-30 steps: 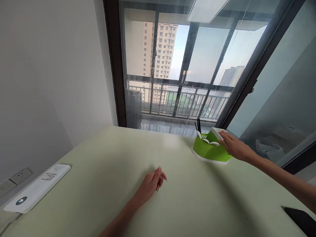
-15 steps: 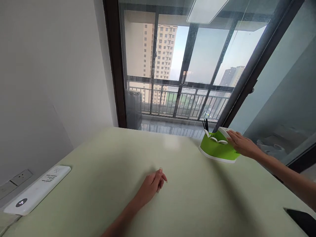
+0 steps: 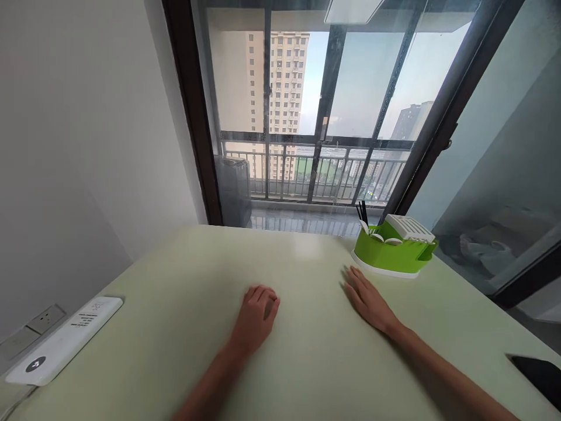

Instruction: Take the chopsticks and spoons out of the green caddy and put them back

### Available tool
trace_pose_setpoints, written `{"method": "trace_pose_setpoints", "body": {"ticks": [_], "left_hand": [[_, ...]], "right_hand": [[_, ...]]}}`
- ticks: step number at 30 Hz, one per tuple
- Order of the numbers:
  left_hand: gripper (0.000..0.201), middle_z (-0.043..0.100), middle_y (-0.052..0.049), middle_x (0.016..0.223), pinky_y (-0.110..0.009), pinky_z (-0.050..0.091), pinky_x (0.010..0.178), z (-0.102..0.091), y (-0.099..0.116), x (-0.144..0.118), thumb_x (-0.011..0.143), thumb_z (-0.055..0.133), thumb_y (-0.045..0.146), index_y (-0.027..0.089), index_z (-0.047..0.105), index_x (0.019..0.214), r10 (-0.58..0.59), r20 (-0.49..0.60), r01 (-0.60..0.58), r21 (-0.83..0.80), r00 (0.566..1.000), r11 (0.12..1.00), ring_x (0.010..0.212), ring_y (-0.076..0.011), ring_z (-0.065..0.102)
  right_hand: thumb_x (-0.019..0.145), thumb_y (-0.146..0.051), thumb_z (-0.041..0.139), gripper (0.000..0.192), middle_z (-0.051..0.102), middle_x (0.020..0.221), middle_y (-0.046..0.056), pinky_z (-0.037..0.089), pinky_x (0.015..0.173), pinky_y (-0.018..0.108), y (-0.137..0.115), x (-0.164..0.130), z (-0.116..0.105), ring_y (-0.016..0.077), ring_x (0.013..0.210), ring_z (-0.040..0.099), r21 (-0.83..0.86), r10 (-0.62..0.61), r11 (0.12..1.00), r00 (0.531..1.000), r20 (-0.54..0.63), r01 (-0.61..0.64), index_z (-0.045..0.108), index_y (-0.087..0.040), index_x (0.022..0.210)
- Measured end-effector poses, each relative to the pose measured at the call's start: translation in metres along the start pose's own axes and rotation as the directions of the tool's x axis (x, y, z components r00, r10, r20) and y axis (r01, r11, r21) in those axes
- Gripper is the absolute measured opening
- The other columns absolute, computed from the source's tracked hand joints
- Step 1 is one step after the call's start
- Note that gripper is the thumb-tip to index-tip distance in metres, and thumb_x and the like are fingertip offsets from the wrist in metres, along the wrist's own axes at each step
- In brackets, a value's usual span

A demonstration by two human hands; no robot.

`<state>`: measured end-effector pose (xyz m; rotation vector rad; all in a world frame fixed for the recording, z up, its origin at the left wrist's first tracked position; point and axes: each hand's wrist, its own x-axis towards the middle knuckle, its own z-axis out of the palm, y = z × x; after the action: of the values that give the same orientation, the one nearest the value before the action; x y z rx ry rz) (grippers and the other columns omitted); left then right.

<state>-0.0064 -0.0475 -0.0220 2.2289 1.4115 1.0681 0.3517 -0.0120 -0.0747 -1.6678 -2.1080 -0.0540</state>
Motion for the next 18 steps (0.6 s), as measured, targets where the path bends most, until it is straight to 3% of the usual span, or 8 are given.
{"method": "trace_pose_setpoints", "body": {"ticks": [2, 6, 11, 18], "left_hand": [[0.012, 0.069, -0.011, 0.122, -0.05, 0.037, 0.113, 0.003, -0.011, -0.002, 0.096, 0.054, 0.029, 0.021, 0.063, 0.098, -0.01, -0.067, 0.019, 0.124, 0.998, 0.992, 0.13, -0.0307, 0.052], [0.023, 0.057, -0.014, 0.147, -0.053, 0.033, 0.119, 0.01, -0.025, -0.008, 0.096, 0.055, 0.028, 0.019, 0.058, 0.117, -0.047, -0.084, 0.067, 0.257, 0.995, 0.964, 0.151, -0.0322, 0.033], [0.035, 0.049, -0.014, 0.157, -0.052, 0.033, 0.121, 0.01, -0.022, -0.011, 0.1, 0.05, 0.036, 0.018, 0.053, 0.13, -0.079, 0.006, 0.074, 0.308, 0.997, 0.949, 0.155, -0.0303, 0.026], [0.044, 0.049, -0.014, 0.156, -0.049, 0.029, 0.124, 0.004, -0.019, -0.01, 0.101, 0.047, 0.038, 0.017, 0.047, 0.14, -0.125, 0.056, 0.1, 0.33, 0.991, 0.939, 0.156, -0.0281, 0.024]], "right_hand": [[0.107, -0.05, 0.019, 0.063, 0.039, 0.163, 0.017, 0.032, 0.123, 0.053, -0.003, 0.002, 0.012, 0.0283, 0.152, 0.033, 0.001, 0.058, 0.998, 0.998, 0.013, -0.058, 0.043, -0.015, 0.154], [0.107, -0.054, 0.022, 0.064, 0.039, 0.163, 0.014, 0.026, 0.125, 0.054, -0.009, 0.006, 0.019, 0.0278, 0.153, 0.031, -0.001, 0.099, 0.995, 0.994, 0.054, -0.099, 0.044, -0.017, 0.154], [0.107, -0.051, 0.025, 0.06, 0.036, 0.165, 0.01, 0.023, 0.126, 0.053, -0.01, 0.004, 0.018, 0.026, 0.154, 0.029, -0.003, 0.111, 0.994, 0.991, 0.072, -0.111, 0.044, -0.021, 0.155], [0.107, -0.049, 0.025, 0.063, 0.035, 0.166, 0.01, 0.02, 0.127, 0.048, -0.012, 0.002, 0.021, 0.0242, 0.156, 0.025, -0.017, 0.126, 0.992, 0.989, 0.075, -0.125, 0.043, -0.015, 0.157]]}}
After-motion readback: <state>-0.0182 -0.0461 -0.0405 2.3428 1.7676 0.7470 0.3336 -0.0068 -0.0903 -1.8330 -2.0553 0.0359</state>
